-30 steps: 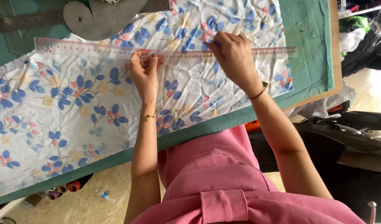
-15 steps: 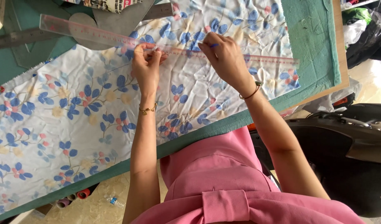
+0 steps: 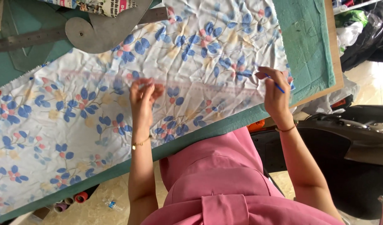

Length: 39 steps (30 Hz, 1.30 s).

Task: Drafting patterns onto fabric using a ruler and curved stencil, then cutting it out with shears.

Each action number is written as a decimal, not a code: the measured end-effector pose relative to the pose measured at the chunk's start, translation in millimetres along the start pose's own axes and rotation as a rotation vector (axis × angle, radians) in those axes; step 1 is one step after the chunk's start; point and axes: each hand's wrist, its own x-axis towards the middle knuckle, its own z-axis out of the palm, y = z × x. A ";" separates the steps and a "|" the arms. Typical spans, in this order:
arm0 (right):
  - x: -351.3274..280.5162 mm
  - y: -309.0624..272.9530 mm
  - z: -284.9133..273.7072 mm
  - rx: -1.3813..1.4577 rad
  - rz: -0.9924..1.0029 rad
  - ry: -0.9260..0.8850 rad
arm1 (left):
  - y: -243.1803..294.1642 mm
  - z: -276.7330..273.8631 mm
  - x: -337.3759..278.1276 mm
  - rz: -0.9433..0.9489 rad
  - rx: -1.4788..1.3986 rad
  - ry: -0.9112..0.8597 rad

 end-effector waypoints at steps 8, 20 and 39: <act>35.1 32.0 -16.1 -0.175 -0.177 -0.123 | -28.0 -4.0 -37.8 0.090 -0.032 0.167; 58.7 94.9 -77.9 -0.329 -0.303 -0.152 | -34.4 43.9 -73.7 0.179 0.445 0.640; 212.7 -17.9 30.7 0.052 -0.441 -0.477 | -130.3 202.0 -73.7 0.644 1.306 0.437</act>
